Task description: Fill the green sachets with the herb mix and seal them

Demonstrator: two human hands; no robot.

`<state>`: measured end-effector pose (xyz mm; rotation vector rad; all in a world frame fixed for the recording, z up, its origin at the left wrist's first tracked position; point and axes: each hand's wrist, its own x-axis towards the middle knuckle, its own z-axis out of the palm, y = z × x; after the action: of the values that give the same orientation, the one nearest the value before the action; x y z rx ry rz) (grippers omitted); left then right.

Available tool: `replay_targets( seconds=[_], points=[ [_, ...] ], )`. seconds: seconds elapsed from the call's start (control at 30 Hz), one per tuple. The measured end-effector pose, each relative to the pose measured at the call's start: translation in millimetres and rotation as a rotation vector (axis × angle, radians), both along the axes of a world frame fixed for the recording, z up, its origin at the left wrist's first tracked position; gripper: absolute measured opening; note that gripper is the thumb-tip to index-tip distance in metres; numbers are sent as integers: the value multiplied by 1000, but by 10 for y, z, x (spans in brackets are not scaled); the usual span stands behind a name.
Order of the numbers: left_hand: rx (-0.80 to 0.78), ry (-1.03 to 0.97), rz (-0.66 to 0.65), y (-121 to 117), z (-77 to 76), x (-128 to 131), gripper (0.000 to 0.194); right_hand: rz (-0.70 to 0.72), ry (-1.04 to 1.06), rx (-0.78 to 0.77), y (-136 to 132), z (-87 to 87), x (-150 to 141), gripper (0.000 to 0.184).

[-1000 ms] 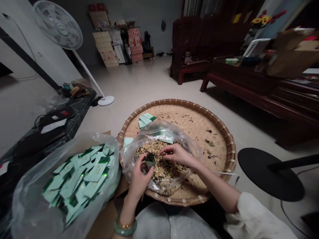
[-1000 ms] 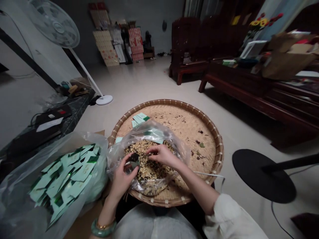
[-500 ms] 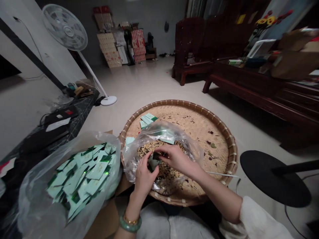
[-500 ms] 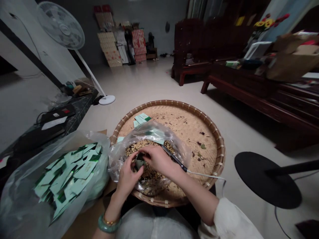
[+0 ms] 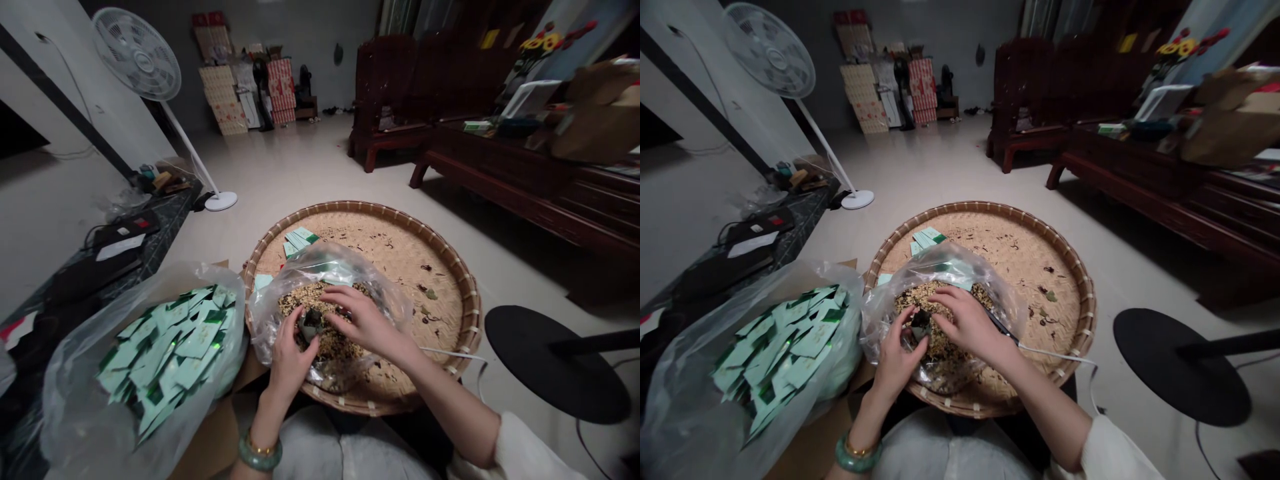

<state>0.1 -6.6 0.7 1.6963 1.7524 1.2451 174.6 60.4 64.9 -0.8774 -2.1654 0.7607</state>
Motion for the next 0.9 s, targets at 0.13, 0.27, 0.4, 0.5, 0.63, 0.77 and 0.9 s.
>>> replay_targets(
  seconds=[0.13,0.27,0.4,0.5,0.63,0.77,0.9],
  points=[
    [-1,10,-9,-2,-8,-4,56,114,-96,47,-72,3,-66,30],
    [6,30,-10,-3,-18,-4,56,67,-55,2,-49,-22,-151,10],
    [23,69,-11,-14,-22,-13,56,59,19,-47,-20,-5,-171,20],
    [49,90,-19,-17,-31,-18,57,28,15,-92,-33,-35,-168,26],
    [90,169,-35,-16,-54,-15,56,-13,-13,-174,-81,-117,-187,18],
    [132,229,-32,-44,-51,-23,58,-28,67,-128,-150,-72,-171,13],
    [241,277,-55,-98,-31,-65,61,-76,158,23,-198,46,-83,15]
  ],
)
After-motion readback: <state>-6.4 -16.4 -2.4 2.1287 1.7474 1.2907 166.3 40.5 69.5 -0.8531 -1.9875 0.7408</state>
